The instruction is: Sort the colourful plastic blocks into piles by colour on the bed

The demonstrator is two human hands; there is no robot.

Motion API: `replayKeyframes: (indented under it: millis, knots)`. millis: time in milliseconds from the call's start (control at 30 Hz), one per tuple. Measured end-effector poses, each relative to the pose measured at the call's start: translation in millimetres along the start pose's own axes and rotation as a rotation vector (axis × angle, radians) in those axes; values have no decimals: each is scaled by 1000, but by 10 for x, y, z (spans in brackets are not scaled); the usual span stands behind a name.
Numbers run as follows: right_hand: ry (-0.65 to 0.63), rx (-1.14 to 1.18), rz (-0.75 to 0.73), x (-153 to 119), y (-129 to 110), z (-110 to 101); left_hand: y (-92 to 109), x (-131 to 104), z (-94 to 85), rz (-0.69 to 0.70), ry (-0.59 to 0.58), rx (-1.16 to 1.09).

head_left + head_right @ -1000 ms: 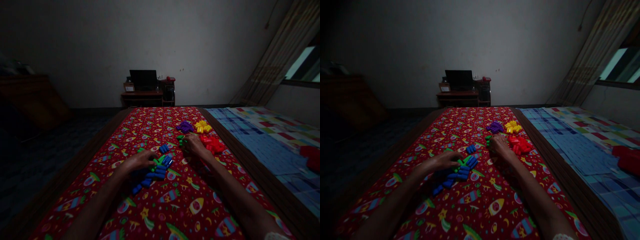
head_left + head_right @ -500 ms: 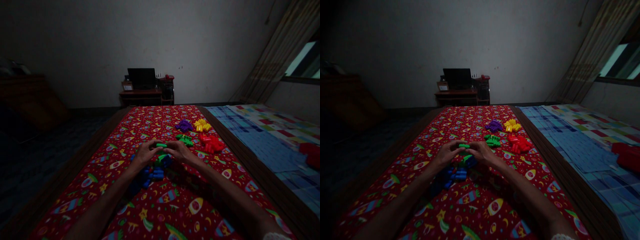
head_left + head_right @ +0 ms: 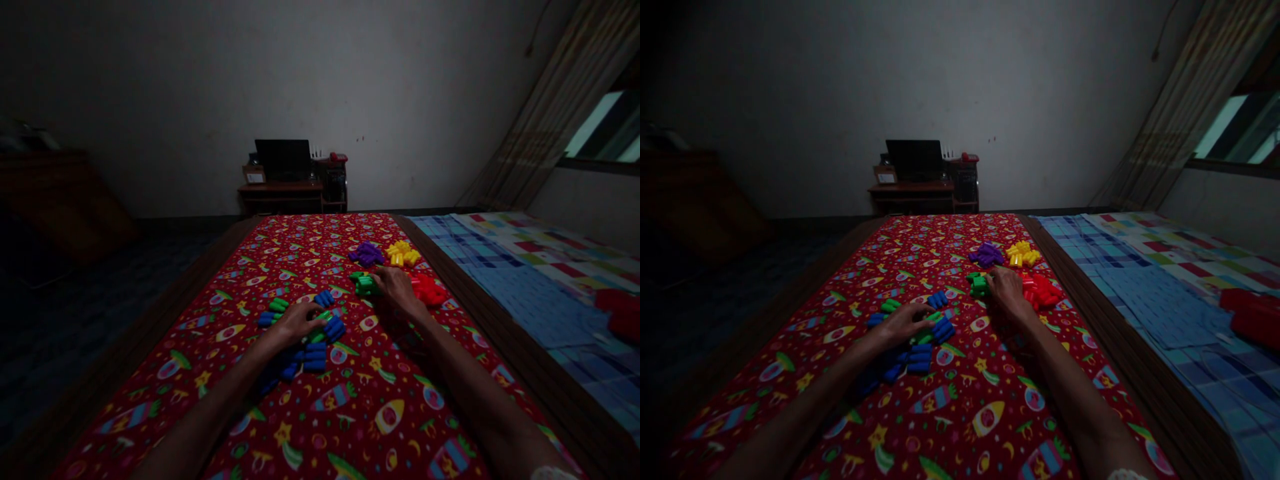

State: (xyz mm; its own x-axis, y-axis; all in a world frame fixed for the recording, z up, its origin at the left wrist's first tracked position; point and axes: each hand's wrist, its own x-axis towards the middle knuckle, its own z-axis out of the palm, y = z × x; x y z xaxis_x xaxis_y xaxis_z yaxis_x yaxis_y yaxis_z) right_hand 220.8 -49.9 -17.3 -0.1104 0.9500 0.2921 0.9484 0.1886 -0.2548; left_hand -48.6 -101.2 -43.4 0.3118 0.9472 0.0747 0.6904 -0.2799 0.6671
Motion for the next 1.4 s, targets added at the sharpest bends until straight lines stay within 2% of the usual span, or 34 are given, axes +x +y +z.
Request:
replayKeyframes:
  millis: [100,167,267,333,433,600,767,867,1000,1100,1200,1267,1400]
  knots:
    - [57,95,-54,-6,-65,-56,-21,27,-44,-35,-39,-102]
    - [50,254,-157,-35,-165,-83,-27,50,-80,-48,27,-146]
    - [-68,528,-336,-141,-395,-71,24,70,-120,-30,169,-235]
    - [-141,632,-422,-227,-549,-29,91,66,-115,7,180,-298]
    - [-185,629,-473,-307,-686,38,188,40,-55,47,182,-325]
    - [-106,659,-404,-264,-670,64,233,-6,51,-6,152,-263]
    - [-1,561,-302,-131,-506,35,190,-8,25,-78,128,-200]
    - [100,346,-229,-49,-379,60,161,15,-18,-31,154,-190]
    - [101,54,-146,14,-278,215,126,36,-42,21,159,-146]
    - [137,26,-130,38,-244,317,113,32,-53,43,150,-121]
    - [214,160,-187,43,-263,281,118,26,-70,87,170,-108]
    - [179,324,-238,13,-341,194,134,23,-71,84,191,-147]
    - [-119,606,-445,-120,-615,36,205,21,-59,-33,175,-374]
